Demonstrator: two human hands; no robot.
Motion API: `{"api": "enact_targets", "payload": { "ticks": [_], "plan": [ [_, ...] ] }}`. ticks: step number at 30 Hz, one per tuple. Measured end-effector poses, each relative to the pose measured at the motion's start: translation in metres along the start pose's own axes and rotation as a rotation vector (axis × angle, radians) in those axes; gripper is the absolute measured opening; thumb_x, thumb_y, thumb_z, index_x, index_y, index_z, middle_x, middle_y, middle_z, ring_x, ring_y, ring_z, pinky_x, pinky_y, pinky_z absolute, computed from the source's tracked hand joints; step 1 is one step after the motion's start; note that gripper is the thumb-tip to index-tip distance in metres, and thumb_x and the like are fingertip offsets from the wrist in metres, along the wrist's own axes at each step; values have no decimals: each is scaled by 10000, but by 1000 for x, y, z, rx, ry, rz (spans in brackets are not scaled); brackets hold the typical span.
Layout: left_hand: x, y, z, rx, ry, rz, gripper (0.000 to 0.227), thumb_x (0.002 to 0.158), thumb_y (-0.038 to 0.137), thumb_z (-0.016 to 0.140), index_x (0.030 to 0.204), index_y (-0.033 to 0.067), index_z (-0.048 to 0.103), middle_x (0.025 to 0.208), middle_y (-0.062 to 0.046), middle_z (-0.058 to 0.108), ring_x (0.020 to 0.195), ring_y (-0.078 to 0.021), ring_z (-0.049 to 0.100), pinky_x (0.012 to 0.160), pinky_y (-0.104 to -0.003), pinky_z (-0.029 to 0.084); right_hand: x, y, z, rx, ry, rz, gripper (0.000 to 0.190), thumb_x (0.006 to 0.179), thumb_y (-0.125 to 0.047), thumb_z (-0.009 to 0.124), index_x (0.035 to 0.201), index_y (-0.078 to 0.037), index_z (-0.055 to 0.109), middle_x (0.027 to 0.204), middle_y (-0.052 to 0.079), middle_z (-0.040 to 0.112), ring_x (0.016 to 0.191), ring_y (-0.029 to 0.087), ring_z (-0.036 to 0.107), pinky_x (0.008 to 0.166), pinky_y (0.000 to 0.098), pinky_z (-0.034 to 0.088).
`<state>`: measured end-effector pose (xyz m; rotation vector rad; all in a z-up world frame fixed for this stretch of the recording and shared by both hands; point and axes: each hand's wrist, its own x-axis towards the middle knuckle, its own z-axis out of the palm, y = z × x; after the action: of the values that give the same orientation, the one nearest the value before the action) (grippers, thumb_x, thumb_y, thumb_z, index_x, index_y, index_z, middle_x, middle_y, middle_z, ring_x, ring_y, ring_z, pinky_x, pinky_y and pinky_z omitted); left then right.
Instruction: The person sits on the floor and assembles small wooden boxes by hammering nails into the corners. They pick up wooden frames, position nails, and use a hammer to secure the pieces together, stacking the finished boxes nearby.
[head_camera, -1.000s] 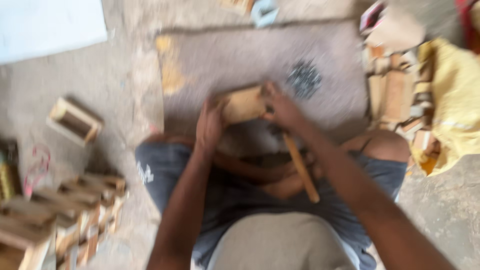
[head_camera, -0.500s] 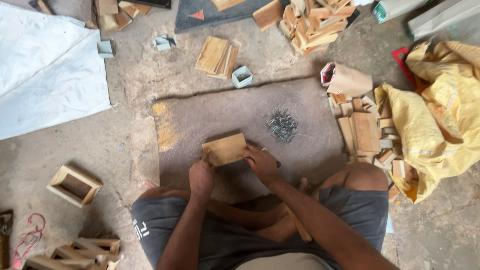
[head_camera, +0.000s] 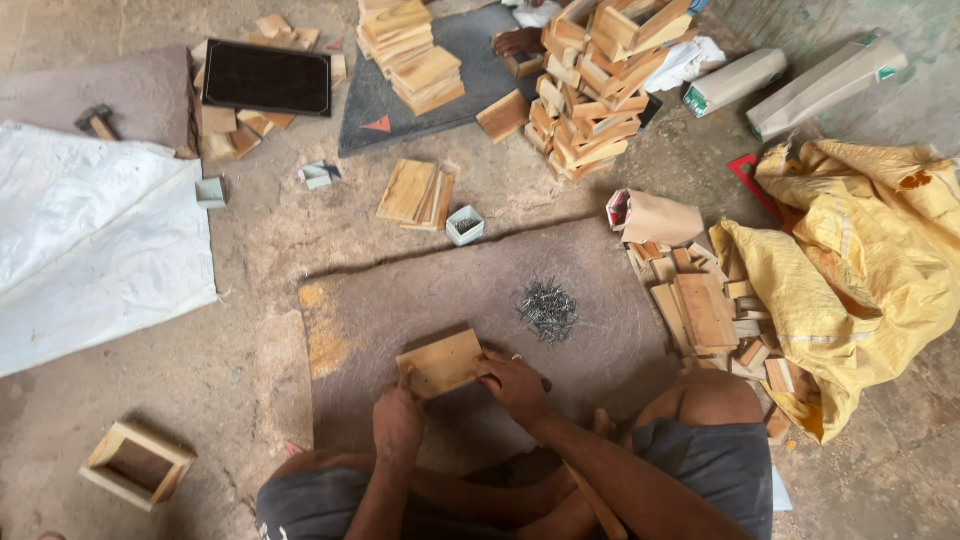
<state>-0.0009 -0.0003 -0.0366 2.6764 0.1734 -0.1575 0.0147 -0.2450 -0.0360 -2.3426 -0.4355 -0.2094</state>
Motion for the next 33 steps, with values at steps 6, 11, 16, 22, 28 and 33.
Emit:
{"api": "enact_targets", "payload": {
  "ticks": [6, 11, 16, 22, 28, 33],
  "plan": [
    [10, -21, 30, -5, 134, 112, 487, 898, 105, 627, 1382, 84, 585, 945, -226, 715, 825, -409, 712, 730, -501, 581, 1, 11, 8, -47, 3, -45, 381, 857, -208, 756, 1231, -151, 706, 1302, 80, 701, 1080, 301, 680, 930, 421, 514],
    [-8, -38, 46, 132, 17, 65, 133, 1062, 199, 622, 1070, 88, 697, 903, -179, 736, 816, -348, 733, 729, -468, 601, -20, 6, 15, -47, -104, 73, 354, 933, -222, 728, 1274, -138, 692, 1246, 98, 700, 1096, 334, 664, 953, 435, 525],
    [19, -10, 19, 90, 30, 59, 559, 901, 127, 695, 1441, 86, 559, 953, -219, 714, 838, -372, 719, 728, -467, 593, 12, -10, -10, 40, -16, 3, 404, 860, -189, 759, 1250, -111, 688, 1311, 116, 670, 1106, 335, 653, 936, 422, 524],
    [4, -7, 9, 109, 11, 48, 633, 899, 141, 687, 1503, 131, 496, 970, -217, 700, 867, -382, 711, 761, -476, 584, 4, -20, -13, 61, 8, -17, 369, 876, -152, 740, 1240, -107, 695, 1309, 103, 656, 1132, 332, 650, 951, 417, 526],
    [0, -2, 6, 139, -29, 12, 579, 950, 147, 649, 1509, 199, 509, 910, -189, 730, 823, -364, 734, 739, -475, 597, -2, -25, -13, -2, -1, -41, 379, 877, -145, 750, 1248, -108, 686, 1164, 106, 660, 1033, 340, 645, 882, 423, 524],
    [-6, -1, 0, 112, -17, 12, 611, 887, 192, 693, 1475, 176, 528, 896, -198, 730, 821, -376, 735, 730, -471, 600, -5, -30, -9, -28, 73, -39, 373, 866, -139, 769, 1232, -127, 695, 1130, 75, 687, 982, 316, 658, 857, 414, 534]
  ]
}}
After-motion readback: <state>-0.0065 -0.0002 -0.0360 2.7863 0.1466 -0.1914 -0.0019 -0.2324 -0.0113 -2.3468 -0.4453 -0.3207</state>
